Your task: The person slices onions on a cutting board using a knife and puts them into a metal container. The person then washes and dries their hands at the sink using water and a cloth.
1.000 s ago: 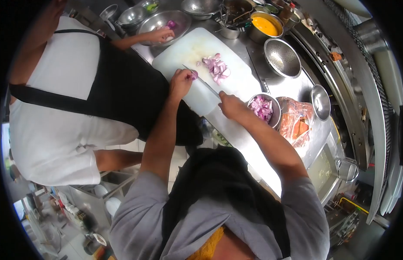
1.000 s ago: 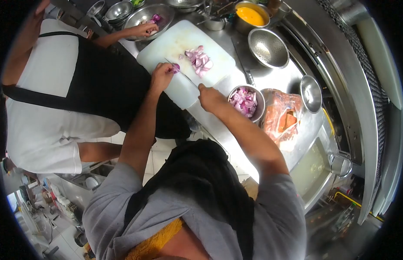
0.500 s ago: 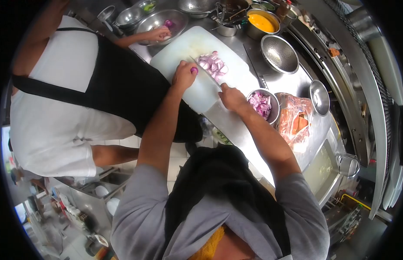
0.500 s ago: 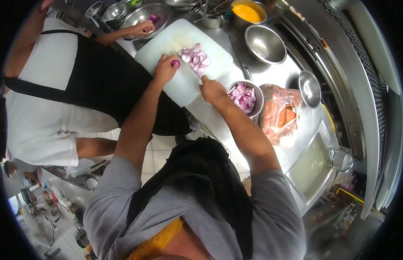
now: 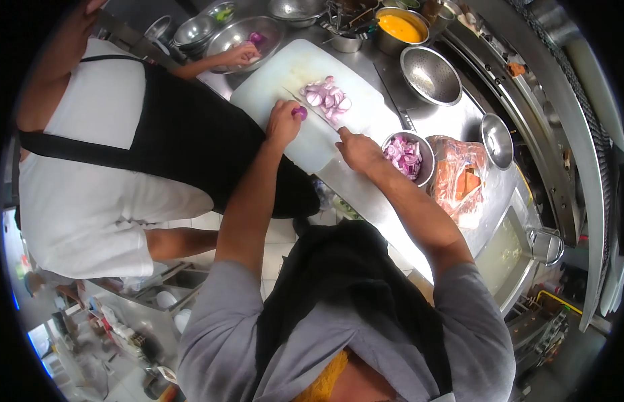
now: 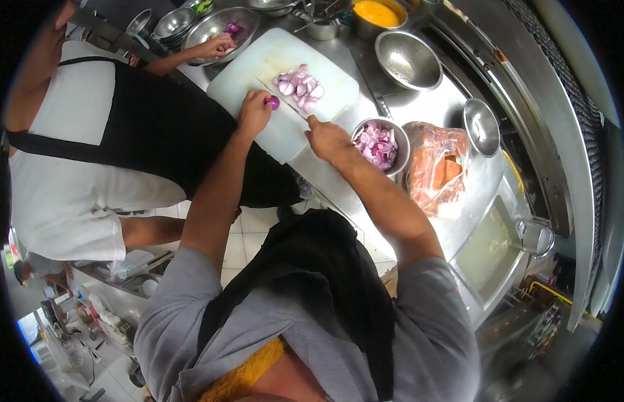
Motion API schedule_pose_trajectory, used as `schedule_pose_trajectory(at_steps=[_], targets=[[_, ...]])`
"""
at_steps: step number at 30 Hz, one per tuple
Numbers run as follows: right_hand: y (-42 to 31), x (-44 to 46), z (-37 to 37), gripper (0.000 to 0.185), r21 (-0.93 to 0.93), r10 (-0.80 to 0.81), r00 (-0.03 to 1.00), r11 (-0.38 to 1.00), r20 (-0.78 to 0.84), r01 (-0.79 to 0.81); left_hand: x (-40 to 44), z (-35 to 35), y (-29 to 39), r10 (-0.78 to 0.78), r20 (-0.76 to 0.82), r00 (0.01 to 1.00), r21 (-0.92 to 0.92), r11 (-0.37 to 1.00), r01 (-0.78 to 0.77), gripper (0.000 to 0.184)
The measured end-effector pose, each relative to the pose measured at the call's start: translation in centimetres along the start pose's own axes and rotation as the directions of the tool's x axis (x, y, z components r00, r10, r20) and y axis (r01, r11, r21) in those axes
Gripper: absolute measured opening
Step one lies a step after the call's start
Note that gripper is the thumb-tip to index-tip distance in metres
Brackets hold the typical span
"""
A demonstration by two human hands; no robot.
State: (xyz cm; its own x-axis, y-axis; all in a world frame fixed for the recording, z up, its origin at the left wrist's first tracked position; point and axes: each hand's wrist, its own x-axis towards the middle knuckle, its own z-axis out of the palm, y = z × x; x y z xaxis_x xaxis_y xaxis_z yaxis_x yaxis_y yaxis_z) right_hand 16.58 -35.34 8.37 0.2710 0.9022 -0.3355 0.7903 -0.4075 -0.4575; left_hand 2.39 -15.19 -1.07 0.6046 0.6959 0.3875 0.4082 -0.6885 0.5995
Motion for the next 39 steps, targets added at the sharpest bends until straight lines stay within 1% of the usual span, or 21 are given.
schedule_pose_trajectory(at_steps=[7,11,13,14,16,17,19,20,21,22,24,25,26,28,29,30,31,32,34,37,39], targets=[[0.2,-0.3,-0.5,0.032,-0.038,-0.072,0.997,0.997,0.003,0.072,0.1,0.0,-0.1,0.019,0.022,1.0,0.047,0.999,-0.02,0.02],[0.0,-0.5,-0.8,0.032,-0.043,-0.074,0.997,0.996,0.014,0.074,0.3,0.2,-0.4,-0.041,0.038,0.998,-0.024,0.999,0.042,0.016],[0.2,-0.3,-0.9,0.032,0.021,-0.077,0.997,0.997,0.025,0.076,0.3,0.2,-0.8,-0.046,0.038,0.998,-0.038,0.998,0.047,0.015],[0.4,-0.3,-1.0,0.032,0.02,-0.075,0.997,0.997,0.023,0.075,0.6,0.2,-1.0,-0.075,-0.003,0.997,-0.022,0.997,0.075,0.016],[0.5,-0.4,-1.1,0.03,0.157,-0.071,0.997,0.985,-0.005,0.071,1.0,-0.1,-0.3,-0.106,-0.043,0.993,-0.008,0.994,0.106,0.018],[0.6,-0.5,-1.2,0.03,0.156,-0.072,0.997,0.985,-0.001,0.071,1.2,-0.3,0.1,-0.093,-0.085,0.992,-0.003,0.996,0.093,0.019],[-0.4,-1.3,-2.8,0.03,0.522,0.078,0.973,0.833,0.216,-0.183,1.5,-0.3,1.6,-0.081,-0.129,0.988,0.002,0.997,0.082,0.023],[-0.4,-1.2,-2.9,0.03,0.52,0.078,0.973,0.835,0.216,-0.183,1.5,0.0,2.6,0.06,-0.071,0.996,0.106,0.993,-0.052,0.03],[-0.3,-1.2,-3.0,0.032,0.627,0.089,0.966,0.745,0.244,-0.227,1.5,0.4,2.9,0.193,0.001,0.981,0.201,0.961,-0.189,0.038],[-0.2,-1.1,-3.2,0.033,0.721,0.096,0.957,0.639,0.273,-0.269,1.5,0.7,2.7,0.193,-0.001,0.981,0.199,0.962,-0.189,0.038],[0.2,-1.3,-3.6,0.034,0.737,0.12,0.958,0.616,0.261,-0.278,1.3,1.9,2.0,-0.016,0.222,0.975,0.209,0.977,-0.031,0.048],[0.3,-1.4,-3.8,0.034,0.754,0.145,0.957,0.59,0.252,-0.288,1.2,2.4,1.6,0.088,0.086,0.992,0.311,0.944,-0.111,0.039],[0.5,-1.7,-4.0,0.034,0.753,0.149,0.956,0.59,0.252,-0.291,1.1,2.3,0.6,0.088,0.088,0.992,0.307,0.945,-0.111,0.039],[0.3,-2.5,-4.4,0.031,0.599,0.178,0.977,0.773,0.115,-0.211,1.3,0.2,0.4,0.073,-0.03,0.997,0.186,0.98,-0.066,0.029],[0.7,-2.4,-3.7,0.031,0.602,0.181,0.977,0.769,0.117,-0.214,0.8,-0.6,1.1,0.016,-0.09,0.996,0.255,0.967,0.007,0.02],[0.9,-2.3,-3.0,0.031,0.396,0.09,0.996,0.915,-0.007,-0.08,0.5,-0.8,1.1,0.017,-0.084,0.996,0.255,0.967,0.005,0.02],[1.1,-2.2,-2.4,0.031,0.148,-0.032,0.994,0.988,-0.103,0.047,0.1,-1.2,1.0,0.017,-0.026,1.0,0.212,0.977,-0.011,0.019],[1.3,-2.0,-1.9,0.031,0.149,-0.032,0.995,0.988,-0.1,0.047,-0.2,-1.5,1.0,0.019,0.028,0.999,0.168,0.985,-0.024,0.018],[0.3,-1.9,-1.8,0.031,0.123,0.02,0.999,0.992,0.029,-0.023,-0.3,-1.3,0.9,0.015,0.022,1.0,0.125,0.992,-0.017,0.018],[0.5,-0.8,-0.3,0.033,0.037,0.006,0.998,0.999,0.058,-0.008,0.2,-1.3,0.8,0.003,0.047,0.999,0.076,0.997,-0.007,0.018],[0.4,-0.9,0.7,0.033,0.083,-0.02,0.997,0.996,0.07,0.014,0.2,-1.5,0.6,-0.012,0.08,0.997,0.074,0.997,0.006,0.019]])
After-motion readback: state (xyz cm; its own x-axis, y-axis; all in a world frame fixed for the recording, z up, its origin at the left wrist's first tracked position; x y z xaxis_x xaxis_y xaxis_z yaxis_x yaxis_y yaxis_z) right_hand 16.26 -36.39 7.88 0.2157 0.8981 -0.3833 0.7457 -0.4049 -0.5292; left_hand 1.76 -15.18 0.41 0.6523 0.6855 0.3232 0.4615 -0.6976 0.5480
